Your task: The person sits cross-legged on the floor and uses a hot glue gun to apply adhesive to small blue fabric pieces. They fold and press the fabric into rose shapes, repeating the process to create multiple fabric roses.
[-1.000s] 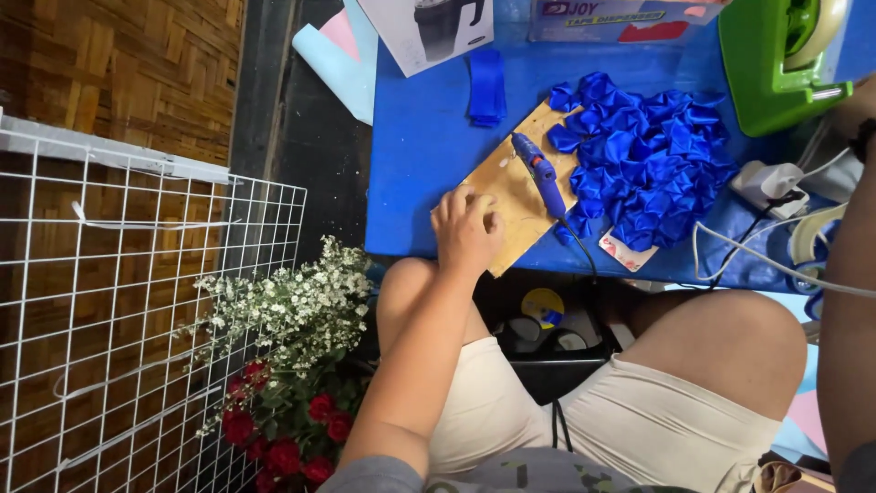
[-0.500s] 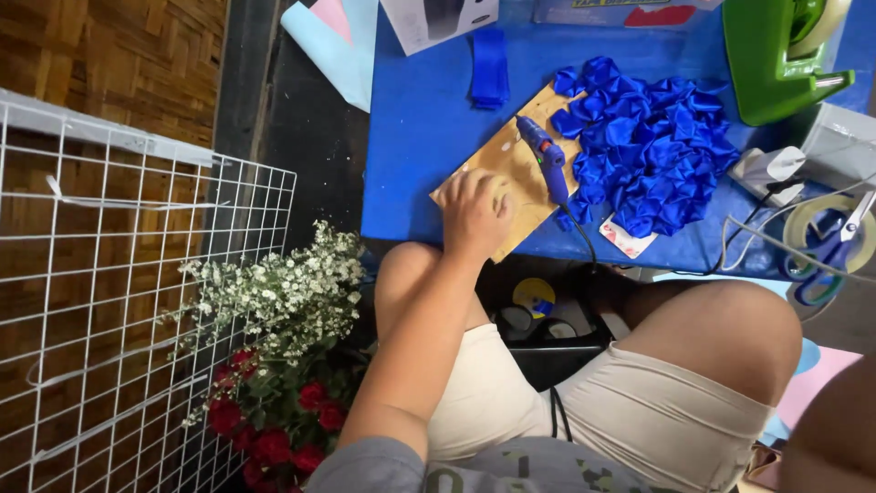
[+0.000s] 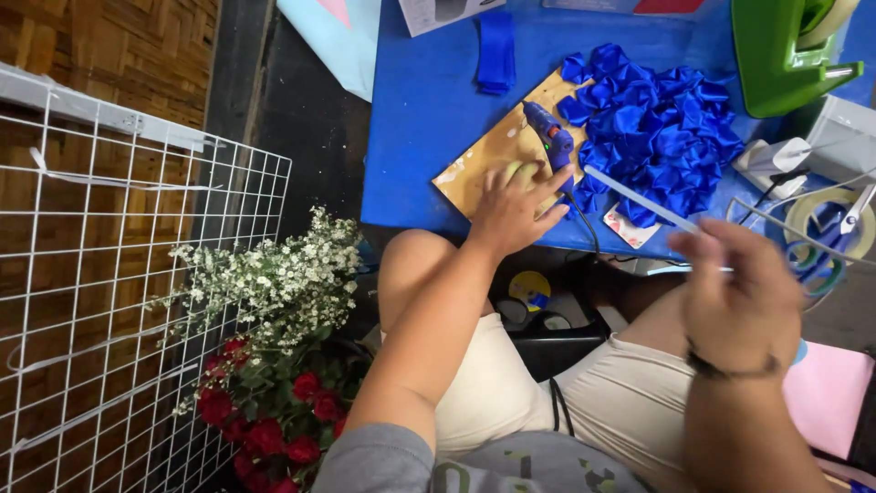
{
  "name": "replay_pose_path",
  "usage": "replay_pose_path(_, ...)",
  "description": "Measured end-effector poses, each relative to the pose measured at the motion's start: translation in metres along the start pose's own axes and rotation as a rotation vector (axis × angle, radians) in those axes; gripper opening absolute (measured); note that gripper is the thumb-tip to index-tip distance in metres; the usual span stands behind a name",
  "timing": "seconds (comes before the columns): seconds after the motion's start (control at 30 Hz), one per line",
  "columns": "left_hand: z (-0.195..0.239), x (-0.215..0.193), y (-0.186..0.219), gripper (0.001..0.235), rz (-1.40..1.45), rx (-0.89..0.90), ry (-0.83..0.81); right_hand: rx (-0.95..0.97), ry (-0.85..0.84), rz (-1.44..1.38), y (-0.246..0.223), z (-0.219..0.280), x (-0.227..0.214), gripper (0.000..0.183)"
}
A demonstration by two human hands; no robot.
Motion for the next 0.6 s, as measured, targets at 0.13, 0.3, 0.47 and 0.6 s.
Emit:
replay_pose_path(0.13, -0.001, -0.002, 0.000, 0.056, 0.016, -0.008, -0.051, -0.115, 0.005, 0.166, 0.006, -0.003, 0.031, 0.007)
replay_pose_path(0.3, 0.000, 0.001, 0.000, 0.053, 0.052, -0.026, -0.042, -0.148, -0.005, 0.220, 0.012, -0.005, 0.043, 0.009)
replay_pose_path(0.47, -0.001, 0.001, 0.001, 0.056, 0.061, -0.044, -0.111, -0.115, 0.040, 0.121, 0.027, -0.009, 0.044, 0.009)
replay_pose_path(0.6, -0.004, -0.001, 0.002, 0.059, 0.106, -0.084, -0.286, -0.004, 0.051, -0.059, 0.030, -0.018, 0.048, 0.008)
Point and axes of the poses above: each hand's wrist, its own z-axis away from the middle knuckle, its own x-axis out of the palm, y = z × x, the point moved 2 cm from there along -z, towards the middle knuckle, and after that the axes turned 4 degrees about y, right-handed, at the moved point
